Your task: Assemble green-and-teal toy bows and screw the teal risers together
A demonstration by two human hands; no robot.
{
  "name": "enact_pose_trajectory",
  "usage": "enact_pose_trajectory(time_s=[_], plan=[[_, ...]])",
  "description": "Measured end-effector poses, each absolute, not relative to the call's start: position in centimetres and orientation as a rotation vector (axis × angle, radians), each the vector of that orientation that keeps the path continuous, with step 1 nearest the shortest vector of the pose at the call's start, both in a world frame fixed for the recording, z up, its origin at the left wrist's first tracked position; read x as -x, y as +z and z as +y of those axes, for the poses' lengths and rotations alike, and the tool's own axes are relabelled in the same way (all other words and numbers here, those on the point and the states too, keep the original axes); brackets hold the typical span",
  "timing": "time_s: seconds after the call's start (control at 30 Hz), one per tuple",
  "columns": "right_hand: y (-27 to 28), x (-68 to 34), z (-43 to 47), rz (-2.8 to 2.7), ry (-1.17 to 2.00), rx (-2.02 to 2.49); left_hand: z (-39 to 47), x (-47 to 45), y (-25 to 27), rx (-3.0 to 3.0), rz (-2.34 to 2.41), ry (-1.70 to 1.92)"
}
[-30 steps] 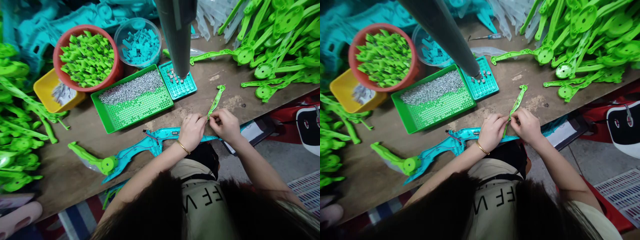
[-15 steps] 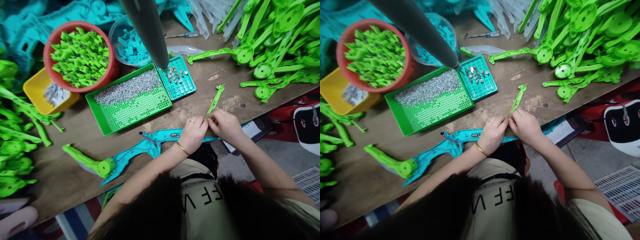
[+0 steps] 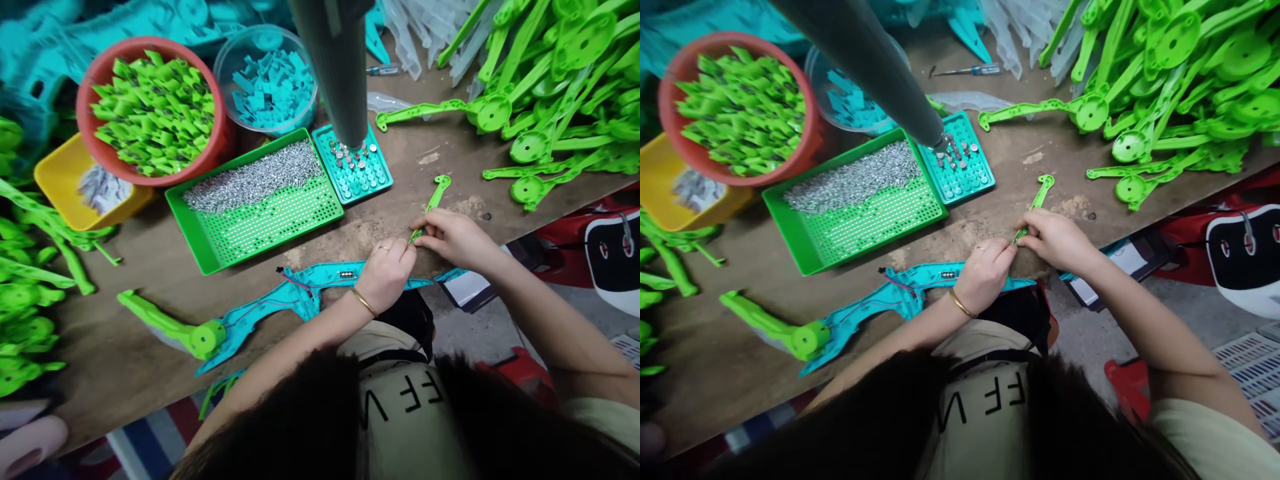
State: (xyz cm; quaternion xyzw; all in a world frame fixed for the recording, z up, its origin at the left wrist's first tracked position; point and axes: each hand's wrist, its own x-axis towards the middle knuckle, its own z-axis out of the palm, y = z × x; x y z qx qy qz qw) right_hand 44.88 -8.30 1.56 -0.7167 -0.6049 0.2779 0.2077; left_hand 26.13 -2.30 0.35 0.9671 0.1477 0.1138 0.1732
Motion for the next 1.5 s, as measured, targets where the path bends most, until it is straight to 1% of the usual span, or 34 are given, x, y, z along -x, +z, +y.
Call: enact_pose_trajectory(time_s=[0.17,0.3,0.4,0.6,0.77,1.0,1.2,1.33,1.5], plan=[[1.8,-44.4,-8.9,-1.637,0.740,1.955,-2.2,-26.1,0.0,-2.712,0.454,0.415],[1.8,-44.1,-9.6,-1.688,0.659,1.824,-2.2,-26.1,0.0,-2.710,0.457,0.387],[1.6,-44.3,-9.7,-1.719,0.604,1.821,-2.2,-26.2,0.1,-2.706,0.458,0.371],[1.5,-45.1,-9.4,-1.795,0.716,1.869,-2.0,-26.8,0.8,-2.596,0.519,0.191],[1.9,-45.2,-9.0,-1.806,0.746,1.912,-2.0,-27.2,1.1,-2.486,0.575,0.181],[1.8,-45.1,-8.9,-1.860,0.531,2.044,-1.9,-27.2,0.9,-2.466,0.552,0.191],[1.5,-45.2,-9.8,-1.961,0.368,2.001,-1.9,-27.3,1.0,-2.472,0.575,0.183],[1.3,-45.1,-10.2,-1.893,0.347,1.956,-2.0,-27.2,0.8,-2.491,0.553,0.168],[1.1,-45.3,-10.0,-1.901,0.403,1.898,-2.0,-27.1,0.7,-2.506,0.535,0.188]])
